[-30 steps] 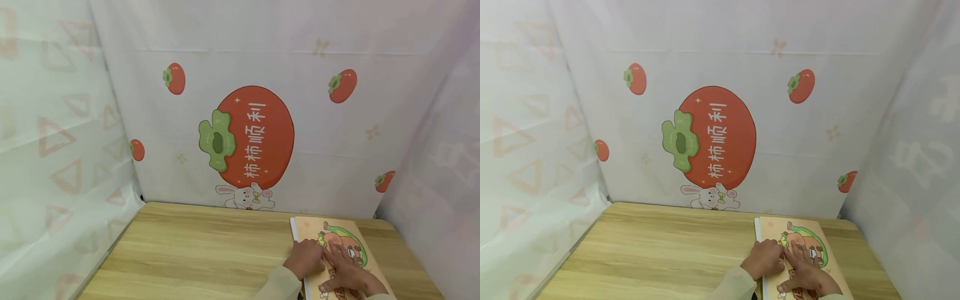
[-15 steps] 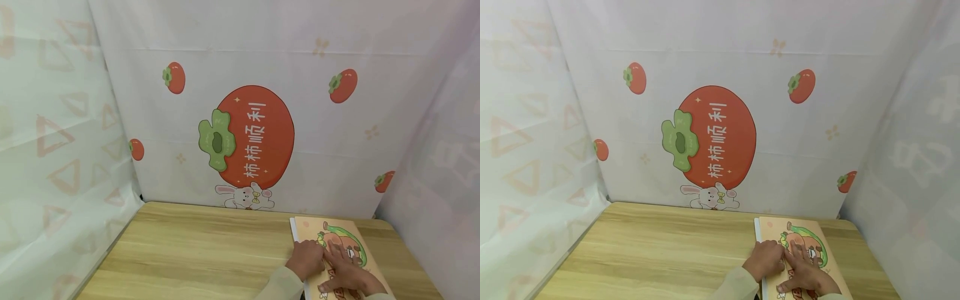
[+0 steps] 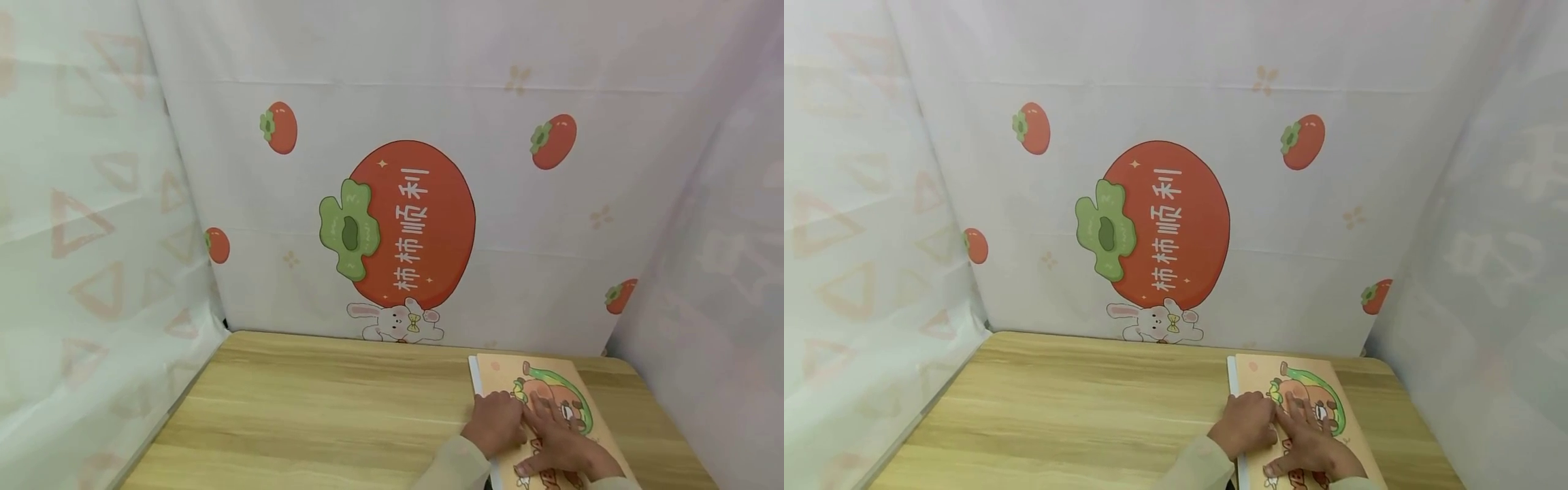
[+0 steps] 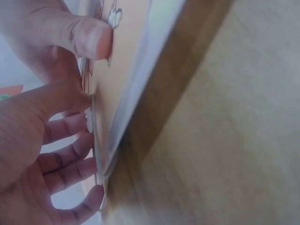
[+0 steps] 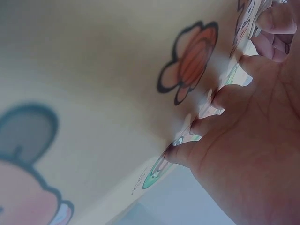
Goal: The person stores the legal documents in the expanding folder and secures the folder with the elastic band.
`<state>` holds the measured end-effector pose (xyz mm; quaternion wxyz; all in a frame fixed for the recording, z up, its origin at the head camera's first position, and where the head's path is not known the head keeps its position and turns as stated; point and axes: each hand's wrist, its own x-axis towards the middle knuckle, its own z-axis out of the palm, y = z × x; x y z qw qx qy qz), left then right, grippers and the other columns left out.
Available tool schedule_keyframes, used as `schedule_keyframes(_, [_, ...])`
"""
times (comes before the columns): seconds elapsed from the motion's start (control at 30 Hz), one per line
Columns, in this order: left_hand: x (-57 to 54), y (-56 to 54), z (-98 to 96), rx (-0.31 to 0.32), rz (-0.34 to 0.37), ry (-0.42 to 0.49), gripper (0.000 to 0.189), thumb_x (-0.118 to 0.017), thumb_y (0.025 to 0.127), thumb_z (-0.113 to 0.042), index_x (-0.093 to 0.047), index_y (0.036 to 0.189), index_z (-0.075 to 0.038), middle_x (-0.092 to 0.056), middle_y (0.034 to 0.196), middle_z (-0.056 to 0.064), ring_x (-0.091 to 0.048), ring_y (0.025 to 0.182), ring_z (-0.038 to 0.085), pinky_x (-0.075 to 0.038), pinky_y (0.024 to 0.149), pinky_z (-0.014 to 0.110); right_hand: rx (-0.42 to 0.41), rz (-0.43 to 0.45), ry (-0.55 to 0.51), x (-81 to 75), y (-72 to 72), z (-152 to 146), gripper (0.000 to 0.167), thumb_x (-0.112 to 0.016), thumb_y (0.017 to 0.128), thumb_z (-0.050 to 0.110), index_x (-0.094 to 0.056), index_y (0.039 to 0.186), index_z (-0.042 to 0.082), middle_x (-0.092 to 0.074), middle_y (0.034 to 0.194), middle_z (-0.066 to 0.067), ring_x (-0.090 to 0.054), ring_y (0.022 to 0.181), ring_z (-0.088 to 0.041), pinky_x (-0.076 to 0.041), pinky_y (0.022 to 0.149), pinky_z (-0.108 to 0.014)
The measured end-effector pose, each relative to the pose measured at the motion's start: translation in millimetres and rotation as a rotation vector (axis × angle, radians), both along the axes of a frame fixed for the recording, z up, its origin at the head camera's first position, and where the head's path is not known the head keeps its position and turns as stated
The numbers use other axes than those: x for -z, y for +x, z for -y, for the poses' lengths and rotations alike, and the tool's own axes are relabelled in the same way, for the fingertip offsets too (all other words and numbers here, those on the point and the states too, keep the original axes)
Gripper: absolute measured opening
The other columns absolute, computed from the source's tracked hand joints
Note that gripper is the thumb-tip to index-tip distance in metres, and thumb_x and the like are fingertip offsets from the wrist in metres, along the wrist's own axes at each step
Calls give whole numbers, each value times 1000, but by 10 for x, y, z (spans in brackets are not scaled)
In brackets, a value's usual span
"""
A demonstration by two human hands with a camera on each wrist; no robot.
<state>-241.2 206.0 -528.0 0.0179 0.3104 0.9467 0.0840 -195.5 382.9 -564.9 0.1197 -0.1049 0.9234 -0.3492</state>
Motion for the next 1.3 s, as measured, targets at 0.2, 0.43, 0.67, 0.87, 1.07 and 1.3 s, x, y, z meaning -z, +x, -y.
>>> schedule_keyframes(0.2, [-2, -23, 25, 14, 2, 22, 14, -87, 78, -35, -77, 85, -28, -68, 95, -12, -62, 90, 8, -52, 92, 47, -28, -16, -22, -143, 44, 78, 113, -89, 77, 47, -25, 163, 9, 10, 156, -45, 25, 137, -65, 32, 85, -78])
schedule_keyframes(0.43, [31, -39, 33, 14, 26, 30, 15, -87, 77, -33, -74, 81, -27, -67, 92, -12, -61, 88, 7, -52, 93, 47, 15, -6, 60, -186, 39, 148, 116, -90, 73, 49, -29, 159, 0, 3, 158, -44, 16, 140, -66, 25, 92, -81])
schedule_keyframes(0.67, [36, -46, 38, -3, 41, 13, 16, -87, 77, -34, -74, 82, -27, -63, 88, -11, -59, 84, 8, -51, 90, 43, 31, -36, 68, 141, -82, -10, 116, -91, 69, 54, -34, 159, 9, 3, 162, -38, 16, 143, -63, 27, 93, -79])
schedule_keyframes(0.87, [44, -56, 45, 19, 44, 12, 17, -88, 76, -35, -76, 87, -29, -63, 86, -11, -57, 81, 7, -50, 85, 39, 23, -11, 32, 222, -115, -86, 118, -92, 69, 52, -32, 159, 3, 6, 162, -38, 20, 142, -62, 31, 91, -77])
schedule_keyframes(1.07, [51, -56, 74, 32, 42, 12, 18, -89, 76, -36, -78, 89, -31, -62, 85, -12, -58, 82, 7, -50, 86, 37, 5, -34, 42, 163, -86, -49, 113, -91, 71, 50, -31, 163, 20, 4, 160, -41, 21, 141, -62, 31, 91, -77])
schedule_keyframes(1.3, [59, -50, 90, 15, 33, 14, 20, -88, 76, -36, -71, 82, -27, -59, 82, -10, -58, 82, 7, -51, 88, 38, -11, -50, 36, 57, -37, 13, 114, -90, 73, 50, -25, 165, 29, 4, 159, -42, 22, 140, -63, 31, 89, -78])
